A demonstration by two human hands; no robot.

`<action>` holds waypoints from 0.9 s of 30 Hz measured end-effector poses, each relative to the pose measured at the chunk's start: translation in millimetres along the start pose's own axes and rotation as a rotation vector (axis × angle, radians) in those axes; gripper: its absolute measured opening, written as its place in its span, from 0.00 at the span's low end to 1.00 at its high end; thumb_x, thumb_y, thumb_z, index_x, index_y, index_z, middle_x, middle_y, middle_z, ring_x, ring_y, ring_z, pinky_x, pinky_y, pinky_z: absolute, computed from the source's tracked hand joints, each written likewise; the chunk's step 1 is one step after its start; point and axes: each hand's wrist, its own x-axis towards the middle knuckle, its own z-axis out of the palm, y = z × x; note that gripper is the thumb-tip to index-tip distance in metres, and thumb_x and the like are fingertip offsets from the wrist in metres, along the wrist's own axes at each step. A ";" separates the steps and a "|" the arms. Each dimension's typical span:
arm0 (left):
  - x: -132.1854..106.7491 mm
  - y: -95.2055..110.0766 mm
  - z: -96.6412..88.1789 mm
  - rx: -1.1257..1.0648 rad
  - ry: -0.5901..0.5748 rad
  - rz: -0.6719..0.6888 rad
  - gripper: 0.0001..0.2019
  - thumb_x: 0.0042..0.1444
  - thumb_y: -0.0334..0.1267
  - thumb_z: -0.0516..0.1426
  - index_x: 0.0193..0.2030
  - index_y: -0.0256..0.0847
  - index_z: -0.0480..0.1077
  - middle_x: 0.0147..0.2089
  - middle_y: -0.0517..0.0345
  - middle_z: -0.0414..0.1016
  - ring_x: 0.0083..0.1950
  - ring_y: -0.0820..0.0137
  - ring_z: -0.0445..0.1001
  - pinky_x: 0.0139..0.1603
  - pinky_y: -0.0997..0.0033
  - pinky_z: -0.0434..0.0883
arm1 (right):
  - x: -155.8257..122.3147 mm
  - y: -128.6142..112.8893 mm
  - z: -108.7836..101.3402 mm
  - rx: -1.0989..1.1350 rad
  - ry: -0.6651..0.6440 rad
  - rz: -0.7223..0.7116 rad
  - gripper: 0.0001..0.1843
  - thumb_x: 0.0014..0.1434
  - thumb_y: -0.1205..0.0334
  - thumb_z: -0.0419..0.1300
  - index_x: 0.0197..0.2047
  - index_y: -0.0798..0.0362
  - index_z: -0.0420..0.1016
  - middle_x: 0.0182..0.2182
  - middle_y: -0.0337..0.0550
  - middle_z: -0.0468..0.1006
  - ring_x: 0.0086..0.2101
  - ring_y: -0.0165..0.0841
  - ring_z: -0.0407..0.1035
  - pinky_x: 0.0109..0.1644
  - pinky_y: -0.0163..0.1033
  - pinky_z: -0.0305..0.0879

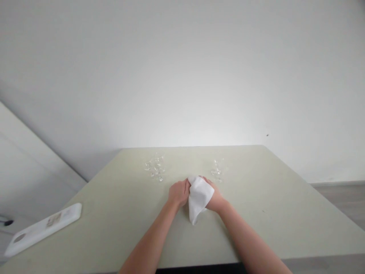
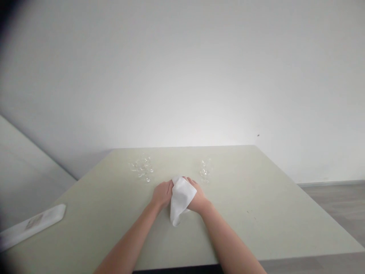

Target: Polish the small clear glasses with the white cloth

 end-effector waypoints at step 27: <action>1.3 0.0 -4.7 -0.064 0.114 -0.126 0.32 0.68 0.54 0.30 0.52 0.39 0.68 0.40 0.46 0.81 0.42 0.58 0.80 0.38 0.66 0.68 | -4.2 -4.9 23.3 -0.128 0.295 0.025 0.35 0.52 0.71 0.60 0.64 0.48 0.64 0.66 0.54 0.55 0.62 0.53 0.50 0.63 0.62 0.53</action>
